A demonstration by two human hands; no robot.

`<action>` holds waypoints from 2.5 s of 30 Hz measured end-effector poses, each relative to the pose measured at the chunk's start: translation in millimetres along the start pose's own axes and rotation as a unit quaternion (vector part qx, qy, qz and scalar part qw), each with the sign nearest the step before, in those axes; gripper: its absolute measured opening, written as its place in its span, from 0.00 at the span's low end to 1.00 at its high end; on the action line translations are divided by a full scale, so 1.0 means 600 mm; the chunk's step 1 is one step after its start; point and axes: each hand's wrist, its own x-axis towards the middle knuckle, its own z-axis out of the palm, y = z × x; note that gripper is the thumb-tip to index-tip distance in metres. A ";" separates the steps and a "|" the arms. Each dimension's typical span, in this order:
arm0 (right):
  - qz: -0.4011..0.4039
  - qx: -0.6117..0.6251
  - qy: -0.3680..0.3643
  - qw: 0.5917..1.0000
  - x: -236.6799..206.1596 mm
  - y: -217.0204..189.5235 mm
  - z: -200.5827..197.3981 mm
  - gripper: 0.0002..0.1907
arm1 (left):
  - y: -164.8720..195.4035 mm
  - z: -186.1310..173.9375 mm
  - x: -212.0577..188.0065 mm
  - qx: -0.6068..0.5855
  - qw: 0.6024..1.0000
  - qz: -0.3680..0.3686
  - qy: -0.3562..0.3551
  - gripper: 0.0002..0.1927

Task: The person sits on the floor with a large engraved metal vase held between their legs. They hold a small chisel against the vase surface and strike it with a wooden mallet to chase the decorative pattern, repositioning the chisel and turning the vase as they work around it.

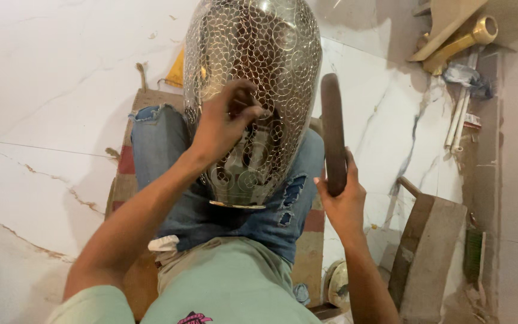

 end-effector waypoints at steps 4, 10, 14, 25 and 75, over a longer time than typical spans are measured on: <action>0.007 -0.169 -0.119 0.978 0.032 -0.009 -0.015 0.47 | -0.010 0.022 -0.077 -0.024 0.982 -0.018 0.185 0.20; -0.119 -0.293 -0.241 0.918 0.124 -0.086 -0.050 0.49 | -0.037 0.085 -0.138 -0.047 0.960 -0.029 0.273 0.19; -0.203 -0.415 -0.270 0.845 0.186 -0.179 -0.072 0.48 | -0.052 0.093 -0.136 -0.010 0.957 -0.003 0.291 0.18; -0.268 -0.300 -0.311 0.861 0.223 -0.315 -0.086 0.47 | -0.044 0.065 -0.121 0.049 0.977 0.006 0.207 0.19; -0.193 -0.392 -0.254 0.863 0.204 -0.220 -0.098 0.42 | -0.039 0.004 -0.068 0.070 0.992 0.101 0.008 0.23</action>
